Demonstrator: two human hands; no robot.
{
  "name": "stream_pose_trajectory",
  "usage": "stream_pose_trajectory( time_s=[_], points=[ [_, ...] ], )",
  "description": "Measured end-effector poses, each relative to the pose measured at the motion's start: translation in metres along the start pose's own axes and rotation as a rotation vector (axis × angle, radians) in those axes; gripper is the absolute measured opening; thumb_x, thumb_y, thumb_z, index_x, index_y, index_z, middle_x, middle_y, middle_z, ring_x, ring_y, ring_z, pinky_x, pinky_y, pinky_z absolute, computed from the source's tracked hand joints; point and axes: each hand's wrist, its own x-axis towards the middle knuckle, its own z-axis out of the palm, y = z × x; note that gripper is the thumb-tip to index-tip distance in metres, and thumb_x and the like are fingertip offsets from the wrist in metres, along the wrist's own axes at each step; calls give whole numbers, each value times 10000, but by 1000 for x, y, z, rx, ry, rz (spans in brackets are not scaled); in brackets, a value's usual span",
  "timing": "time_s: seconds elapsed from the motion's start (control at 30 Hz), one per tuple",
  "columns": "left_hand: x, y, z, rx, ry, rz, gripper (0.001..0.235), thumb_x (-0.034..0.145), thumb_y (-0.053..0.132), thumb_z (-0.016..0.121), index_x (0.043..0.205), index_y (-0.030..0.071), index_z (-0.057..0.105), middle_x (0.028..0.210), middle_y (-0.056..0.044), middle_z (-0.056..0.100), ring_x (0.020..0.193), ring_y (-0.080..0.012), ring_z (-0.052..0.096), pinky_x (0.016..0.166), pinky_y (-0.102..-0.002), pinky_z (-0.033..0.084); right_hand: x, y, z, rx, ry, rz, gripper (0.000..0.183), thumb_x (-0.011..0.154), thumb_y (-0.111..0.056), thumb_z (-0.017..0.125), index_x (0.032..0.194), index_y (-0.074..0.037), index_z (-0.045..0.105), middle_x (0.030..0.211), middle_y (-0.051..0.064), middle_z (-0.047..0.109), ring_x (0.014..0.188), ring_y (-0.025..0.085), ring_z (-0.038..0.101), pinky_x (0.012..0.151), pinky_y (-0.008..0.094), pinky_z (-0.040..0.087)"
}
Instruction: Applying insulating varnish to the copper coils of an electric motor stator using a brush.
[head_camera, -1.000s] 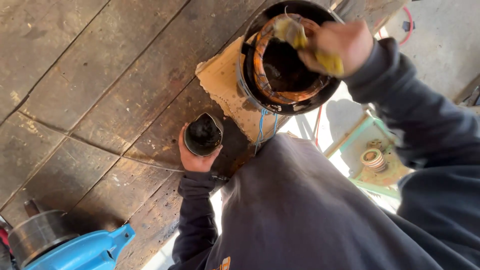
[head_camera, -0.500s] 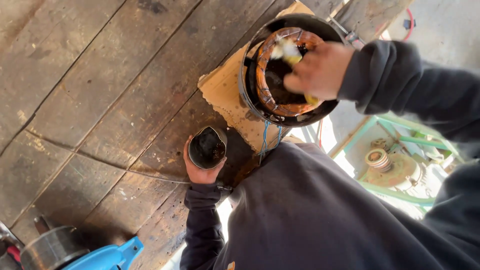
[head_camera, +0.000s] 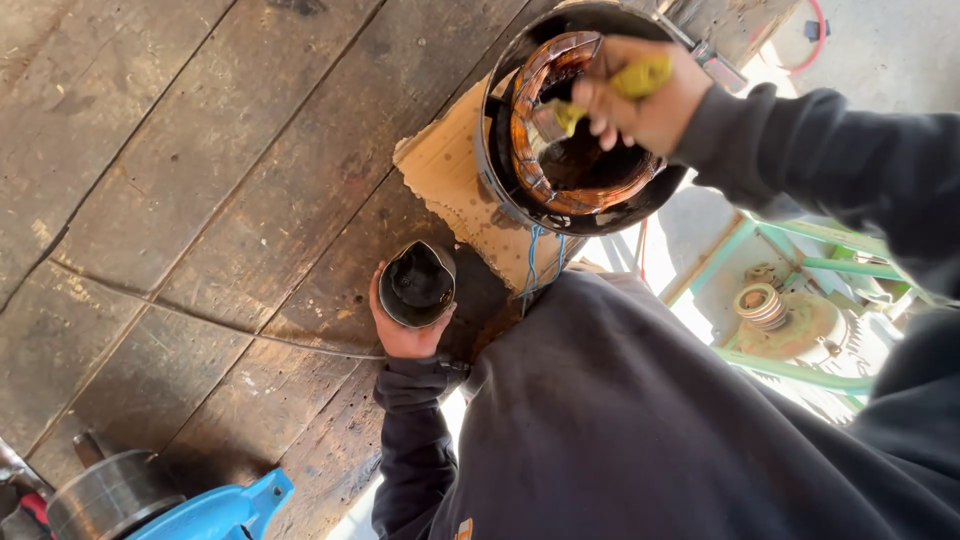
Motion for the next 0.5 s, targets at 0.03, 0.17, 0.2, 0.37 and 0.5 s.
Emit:
stream_pose_trajectory(
  time_s=[0.03,0.17,0.2,0.37,0.5],
  points=[
    [-1,-2,0,-9,5,-1,1161,694,206,967,1590,-12,262,1610,-207,437,1469,-338,509,1242,-434,422,-5,-2,-3,-75,-67,-4,268,1053,-291,600,965,-38,618,718,44,688,579,140,682,488,311,543],
    [4,-5,2,-13,10,18,1182,688,221,971,1591,-13,244,1605,-214,427,1462,-336,506,1233,-438,438,-4,3,-22,-611,-198,55,289,1002,-352,650,907,-79,648,677,96,705,564,247,693,539,379,567],
    [2,-3,1,-9,4,13,1182,688,221,971,1591,-13,244,1605,-214,427,1462,-336,506,1233,-438,438,1,5,-21,-604,-201,60,289,1002,-352,650,907,-79,648,677,96,705,564,247,693,539,379,567],
    [2,-1,0,18,-6,35,1184,691,207,965,1600,-2,234,1619,-220,415,1469,-341,498,1230,-442,425,24,33,-2,-915,-82,-508,281,1011,-402,681,964,-126,649,761,102,701,617,323,685,556,441,559],
    [2,2,1,-6,1,6,1171,705,205,966,1599,3,237,1630,-220,405,1482,-338,492,1240,-442,427,7,27,2,-438,-246,-334,287,965,-427,661,930,-145,626,741,79,702,595,305,704,535,440,581]
  ],
)
